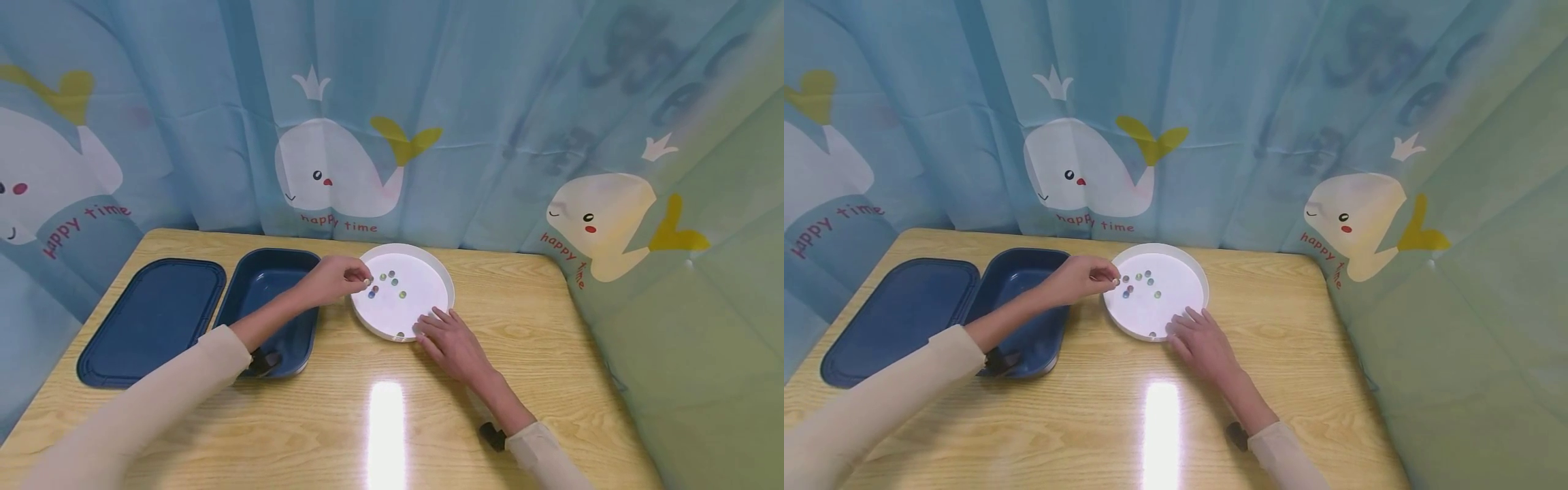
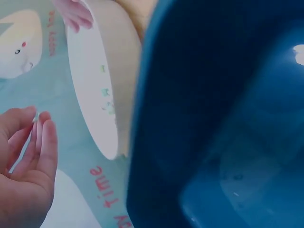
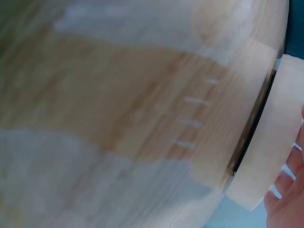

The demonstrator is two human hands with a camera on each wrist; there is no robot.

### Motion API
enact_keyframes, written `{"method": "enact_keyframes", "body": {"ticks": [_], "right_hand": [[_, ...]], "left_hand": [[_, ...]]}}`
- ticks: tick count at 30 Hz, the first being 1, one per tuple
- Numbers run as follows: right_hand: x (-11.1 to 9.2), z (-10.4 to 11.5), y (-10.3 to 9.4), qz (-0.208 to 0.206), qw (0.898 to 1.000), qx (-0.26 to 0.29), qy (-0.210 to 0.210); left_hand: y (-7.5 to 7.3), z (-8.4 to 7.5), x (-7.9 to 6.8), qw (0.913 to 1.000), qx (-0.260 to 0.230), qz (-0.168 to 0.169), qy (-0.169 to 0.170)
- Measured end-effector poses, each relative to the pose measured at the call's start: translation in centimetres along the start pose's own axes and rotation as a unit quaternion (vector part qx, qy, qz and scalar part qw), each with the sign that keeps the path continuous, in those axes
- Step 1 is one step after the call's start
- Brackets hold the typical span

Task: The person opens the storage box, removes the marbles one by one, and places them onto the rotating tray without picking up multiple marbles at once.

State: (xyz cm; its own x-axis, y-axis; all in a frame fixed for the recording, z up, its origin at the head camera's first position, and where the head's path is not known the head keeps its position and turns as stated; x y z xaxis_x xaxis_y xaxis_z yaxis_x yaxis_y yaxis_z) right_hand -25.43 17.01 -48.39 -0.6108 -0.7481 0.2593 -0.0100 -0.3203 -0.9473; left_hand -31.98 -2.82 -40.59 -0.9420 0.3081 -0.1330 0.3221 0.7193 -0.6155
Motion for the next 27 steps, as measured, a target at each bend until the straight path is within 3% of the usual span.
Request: {"method": "enact_keyframes", "body": {"ticks": [11, 18, 27], "right_hand": [[-0.1, -0.1, 0.0, 0.001, 1.000, -0.004, 0.001], [-0.1, -0.3, 0.2, 0.006, 1.000, -0.003, 0.005], [-0.1, -0.1, 0.1, -0.005, 1.000, -0.003, -0.005]], "left_hand": [[3.2, -1.6, 3.9, 0.9992, -0.012, 0.030, -0.021], [4.6, -2.1, 6.3, 0.9991, 0.035, 0.012, -0.020], [5.8, -2.4, 8.3, 0.9973, 0.069, 0.011, -0.023]]}}
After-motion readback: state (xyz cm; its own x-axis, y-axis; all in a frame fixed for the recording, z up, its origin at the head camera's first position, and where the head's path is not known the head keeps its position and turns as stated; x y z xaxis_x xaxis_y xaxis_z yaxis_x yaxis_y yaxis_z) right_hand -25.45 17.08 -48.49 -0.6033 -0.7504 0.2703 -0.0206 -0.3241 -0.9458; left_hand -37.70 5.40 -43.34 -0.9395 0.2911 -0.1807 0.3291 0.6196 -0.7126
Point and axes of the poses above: each hand's wrist, its own x-axis towards the middle knuckle, its own y-axis out of the palm, z = x × y, the point moved 10 cm from there along x, towards the middle knuckle, and after that the axes turned 15 degrees about -y, right-handed, at the moved point
